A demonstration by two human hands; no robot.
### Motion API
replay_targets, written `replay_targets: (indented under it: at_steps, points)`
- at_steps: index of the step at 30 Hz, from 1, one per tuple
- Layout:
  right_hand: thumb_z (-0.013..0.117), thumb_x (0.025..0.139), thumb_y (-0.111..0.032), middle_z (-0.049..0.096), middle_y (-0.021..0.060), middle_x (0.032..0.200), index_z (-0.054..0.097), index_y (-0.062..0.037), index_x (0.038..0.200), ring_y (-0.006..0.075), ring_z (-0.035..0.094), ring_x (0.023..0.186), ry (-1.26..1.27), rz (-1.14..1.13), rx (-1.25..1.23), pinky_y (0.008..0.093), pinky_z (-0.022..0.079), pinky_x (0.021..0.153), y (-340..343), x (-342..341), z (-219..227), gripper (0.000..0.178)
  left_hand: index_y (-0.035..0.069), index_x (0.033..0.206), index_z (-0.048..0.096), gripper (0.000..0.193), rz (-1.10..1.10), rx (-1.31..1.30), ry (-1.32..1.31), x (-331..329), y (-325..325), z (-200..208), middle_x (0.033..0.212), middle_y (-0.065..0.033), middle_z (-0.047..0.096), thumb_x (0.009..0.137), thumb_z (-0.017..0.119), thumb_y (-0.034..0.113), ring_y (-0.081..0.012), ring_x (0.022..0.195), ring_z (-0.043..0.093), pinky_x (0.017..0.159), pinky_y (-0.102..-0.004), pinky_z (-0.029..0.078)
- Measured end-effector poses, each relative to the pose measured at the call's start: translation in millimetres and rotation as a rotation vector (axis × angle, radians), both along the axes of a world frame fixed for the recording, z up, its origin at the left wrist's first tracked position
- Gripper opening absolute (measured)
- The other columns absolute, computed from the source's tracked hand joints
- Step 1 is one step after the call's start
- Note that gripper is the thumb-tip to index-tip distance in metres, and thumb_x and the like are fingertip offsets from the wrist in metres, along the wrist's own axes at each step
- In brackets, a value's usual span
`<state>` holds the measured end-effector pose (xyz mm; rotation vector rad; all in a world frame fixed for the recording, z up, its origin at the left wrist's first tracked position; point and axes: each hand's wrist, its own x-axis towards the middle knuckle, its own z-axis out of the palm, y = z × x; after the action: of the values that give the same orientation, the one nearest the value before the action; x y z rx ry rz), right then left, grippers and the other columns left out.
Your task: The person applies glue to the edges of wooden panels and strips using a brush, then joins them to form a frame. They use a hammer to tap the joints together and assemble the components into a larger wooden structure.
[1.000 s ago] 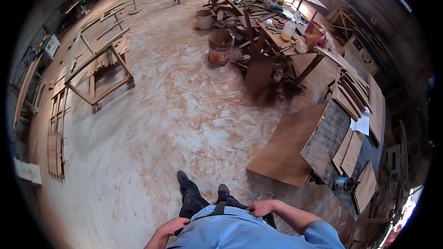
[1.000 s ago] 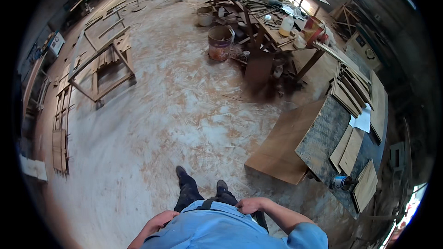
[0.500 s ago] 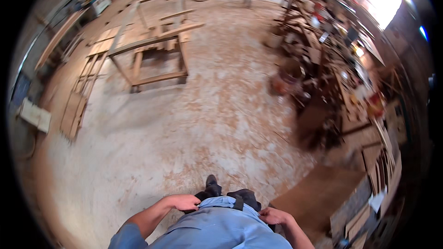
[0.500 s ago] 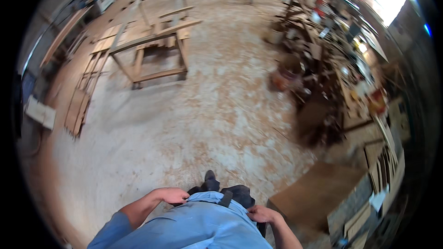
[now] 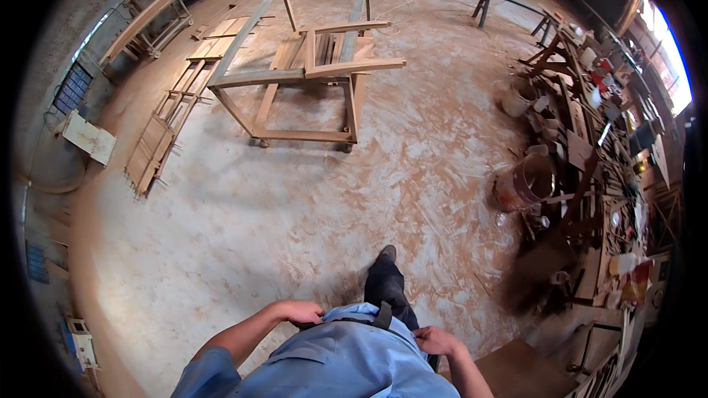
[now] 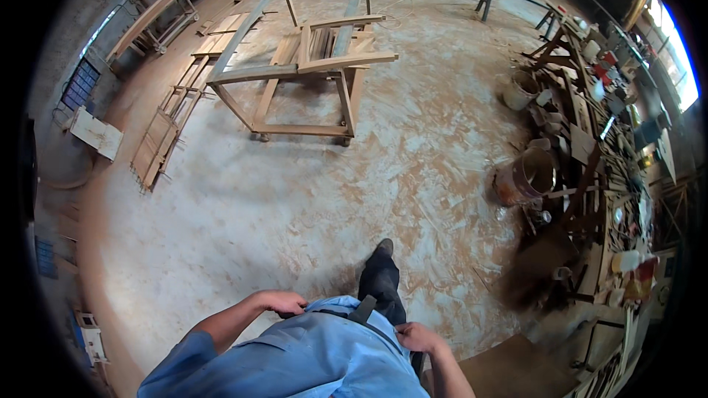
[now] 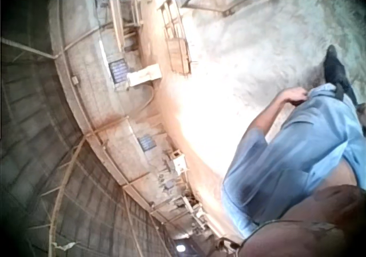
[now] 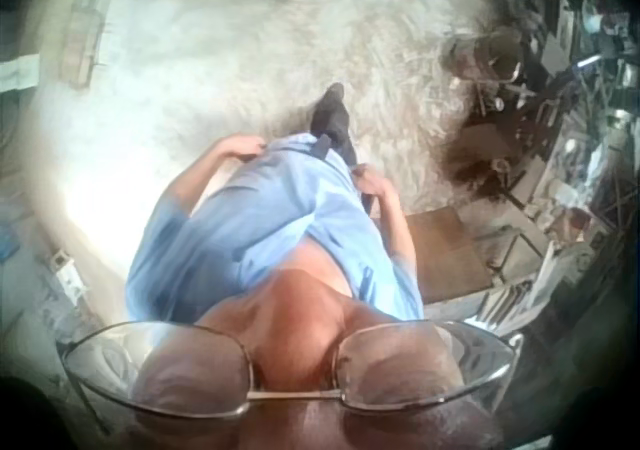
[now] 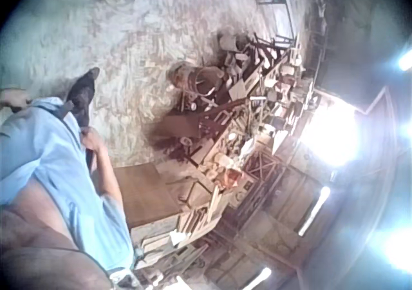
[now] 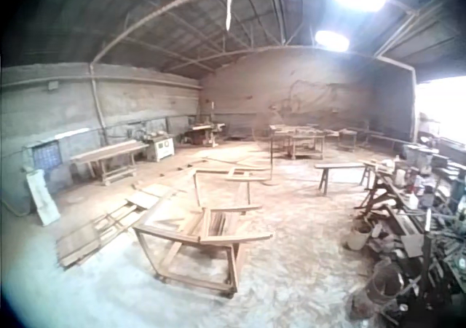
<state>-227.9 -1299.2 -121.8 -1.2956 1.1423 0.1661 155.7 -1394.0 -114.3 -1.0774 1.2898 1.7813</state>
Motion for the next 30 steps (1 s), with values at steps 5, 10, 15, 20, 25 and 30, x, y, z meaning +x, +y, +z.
replay_targets:
  at_steps: [5,10,15,20,25,30]
  points:
    - [0.058,0.091,-0.028,0.07,0.0107,0.093,0.063,-0.0042,0.115,0.0133,0.065,0.083,0.012,-0.073,0.011,0.0281,0.05,0.077,-154.2,-12.6,47.1,0.034,-0.002,0.119,0.058,0.043,0.253,-0.26,0.275,-12.3,-100.7,25.9,0.102,-0.0106,0.066,0.08,0.059,0.017,-0.0175,0.085,0.061,0.072,-0.0307,0.049]
    - [0.059,0.092,-0.024,0.07,0.0123,0.089,0.059,0.0019,0.118,0.0164,0.067,0.08,0.063,-0.153,-0.237,0.0304,0.052,0.072,-299.2,-39.3,43.0,0.037,-0.001,0.141,0.031,0.061,1.034,-0.245,0.261,-13.1,-226.8,1.8,0.103,-0.0102,0.06,0.088,0.059,0.011,-0.0149,0.086,0.06,0.075,-0.0297,0.052]
    - [0.061,0.088,-0.026,0.067,0.0193,0.091,0.063,-0.0018,0.11,0.0323,0.066,0.088,0.221,-0.087,-0.485,0.0376,0.051,0.077,-465.0,-8.4,72.7,0.033,0.001,0.145,0.021,0.07,1.519,-0.356,0.165,-16.2,-375.4,-7.4,0.111,-0.0128,0.054,0.091,0.06,0.019,-0.0178,0.087,0.06,0.074,-0.033,0.054]
    - [0.061,0.088,-0.023,0.066,0.0191,0.09,0.062,-0.002,0.11,0.034,0.064,0.086,0.218,-0.102,-0.493,0.0381,0.051,0.076,-581.4,19.4,72.9,0.031,0.004,0.147,0.011,0.08,1.816,-0.487,0.225,1.5,-518.0,-41.5,0.11,-0.0121,0.051,0.089,0.063,0.02,-0.0173,0.083,0.059,0.072,-0.0337,0.054]
    - [0.062,0.086,-0.019,0.065,0.0188,0.092,0.062,-0.002,0.111,0.0317,0.065,0.085,0.237,-0.065,-0.46,0.0367,0.05,0.076,-671.6,35.0,65.9,0.031,0.004,0.148,0.01,0.082,2.037,-0.546,0.09,25.4,-605.2,-55.6,0.112,-0.0115,0.051,0.087,0.064,0.019,-0.0158,0.081,0.057,0.071,-0.0327,0.053]
    - [0.063,0.084,-0.017,0.063,0.0189,0.087,0.061,-0.0019,0.112,0.0342,0.063,0.083,0.2,0.097,-0.544,0.0387,0.05,0.074,-779.9,69.2,69.5,0.032,0.003,0.143,0.028,0.074,1.568,-1.089,-0.538,37.0,-640.9,-90.0,0.132,-0.0181,0.045,0.083,0.067,0.02,-0.0279,0.106,0.057,0.09,-0.0359,0.047]
